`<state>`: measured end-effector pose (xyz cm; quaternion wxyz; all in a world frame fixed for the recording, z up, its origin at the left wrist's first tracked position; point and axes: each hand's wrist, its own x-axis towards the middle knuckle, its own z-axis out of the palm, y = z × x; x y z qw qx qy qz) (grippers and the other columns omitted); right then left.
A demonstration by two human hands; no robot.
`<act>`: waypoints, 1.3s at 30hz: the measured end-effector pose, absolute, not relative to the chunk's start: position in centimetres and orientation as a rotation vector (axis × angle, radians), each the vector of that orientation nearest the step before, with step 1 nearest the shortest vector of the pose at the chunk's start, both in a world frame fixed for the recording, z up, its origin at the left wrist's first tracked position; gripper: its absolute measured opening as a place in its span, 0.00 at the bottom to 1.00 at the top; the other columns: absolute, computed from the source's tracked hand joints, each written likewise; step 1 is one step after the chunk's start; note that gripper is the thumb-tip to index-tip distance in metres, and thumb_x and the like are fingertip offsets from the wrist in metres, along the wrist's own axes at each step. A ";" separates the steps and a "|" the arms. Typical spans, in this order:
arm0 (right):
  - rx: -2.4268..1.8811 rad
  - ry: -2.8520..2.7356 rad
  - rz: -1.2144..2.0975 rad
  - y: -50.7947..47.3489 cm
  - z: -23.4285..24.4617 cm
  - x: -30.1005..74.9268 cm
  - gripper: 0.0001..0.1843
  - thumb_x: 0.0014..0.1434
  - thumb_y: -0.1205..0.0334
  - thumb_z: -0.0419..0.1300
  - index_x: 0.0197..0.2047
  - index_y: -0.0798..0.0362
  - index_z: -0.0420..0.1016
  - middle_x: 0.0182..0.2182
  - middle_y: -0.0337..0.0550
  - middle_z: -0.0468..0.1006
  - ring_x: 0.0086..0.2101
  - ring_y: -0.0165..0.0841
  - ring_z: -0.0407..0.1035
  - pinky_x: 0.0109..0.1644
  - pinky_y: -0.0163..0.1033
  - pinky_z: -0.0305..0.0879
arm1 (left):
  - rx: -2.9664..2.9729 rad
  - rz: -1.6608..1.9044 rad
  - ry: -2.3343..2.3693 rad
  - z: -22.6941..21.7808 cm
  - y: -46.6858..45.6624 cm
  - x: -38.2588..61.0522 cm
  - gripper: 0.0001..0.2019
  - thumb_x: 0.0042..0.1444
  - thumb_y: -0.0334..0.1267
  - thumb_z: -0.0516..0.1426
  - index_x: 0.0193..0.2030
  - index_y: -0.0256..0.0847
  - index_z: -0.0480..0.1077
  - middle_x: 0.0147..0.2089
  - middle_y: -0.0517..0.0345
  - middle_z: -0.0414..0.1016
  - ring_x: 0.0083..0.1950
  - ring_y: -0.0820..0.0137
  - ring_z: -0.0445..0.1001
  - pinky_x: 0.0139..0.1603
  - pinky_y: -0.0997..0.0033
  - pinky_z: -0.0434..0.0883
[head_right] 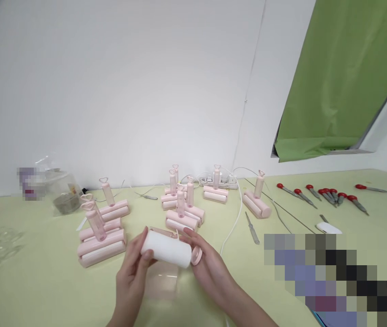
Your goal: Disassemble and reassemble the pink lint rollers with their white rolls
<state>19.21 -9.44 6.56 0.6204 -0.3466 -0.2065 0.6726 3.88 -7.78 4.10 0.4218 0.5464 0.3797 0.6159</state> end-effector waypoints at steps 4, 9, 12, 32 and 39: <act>-0.777 -0.572 1.550 -10.3 7.0 18.6 0.21 0.51 0.56 0.59 0.48 0.54 0.69 0.44 0.46 0.73 0.50 0.40 0.60 0.51 0.41 0.58 | 1.433 1.584 0.941 3.0 -8.4 5.0 0.18 0.52 0.45 0.54 0.50 0.47 0.68 0.51 0.52 0.63 0.51 0.62 0.64 0.37 0.75 0.72; -0.818 -0.652 1.507 -11.0 7.4 18.2 0.20 0.54 0.51 0.55 0.49 0.48 0.68 0.44 0.42 0.73 0.48 0.40 0.62 0.50 0.41 0.58 | 1.496 1.666 0.910 2.8 -8.8 5.1 0.17 0.53 0.42 0.54 0.50 0.50 0.67 0.50 0.53 0.63 0.51 0.65 0.63 0.39 0.76 0.70; -0.845 -0.711 1.504 -11.0 7.3 18.1 0.20 0.55 0.50 0.54 0.48 0.50 0.69 0.44 0.44 0.73 0.47 0.40 0.63 0.48 0.40 0.59 | 1.486 1.665 0.919 2.6 -9.2 5.1 0.16 0.52 0.43 0.54 0.49 0.49 0.68 0.49 0.52 0.64 0.52 0.65 0.62 0.40 0.77 0.69; -1.173 -1.751 0.674 -2.4 10.2 16.3 0.21 0.62 0.52 0.34 0.50 0.51 0.60 0.44 0.44 0.66 0.45 0.32 0.61 0.48 0.39 0.56 | 0.435 1.186 0.141 8.7 -6.0 1.2 0.32 0.42 0.50 0.55 0.53 0.34 0.61 0.43 0.43 0.71 0.50 0.51 0.66 0.51 0.52 0.64; -1.274 -1.960 0.722 1.1 6.5 15.9 0.03 0.42 0.69 0.60 0.19 0.54 0.70 0.19 0.39 0.71 0.28 0.34 0.65 0.34 0.36 0.54 | 0.280 1.294 0.172 7.9 -4.6 -0.5 0.28 0.46 0.49 0.55 0.51 0.35 0.60 0.43 0.43 0.71 0.48 0.58 0.69 0.45 0.62 0.70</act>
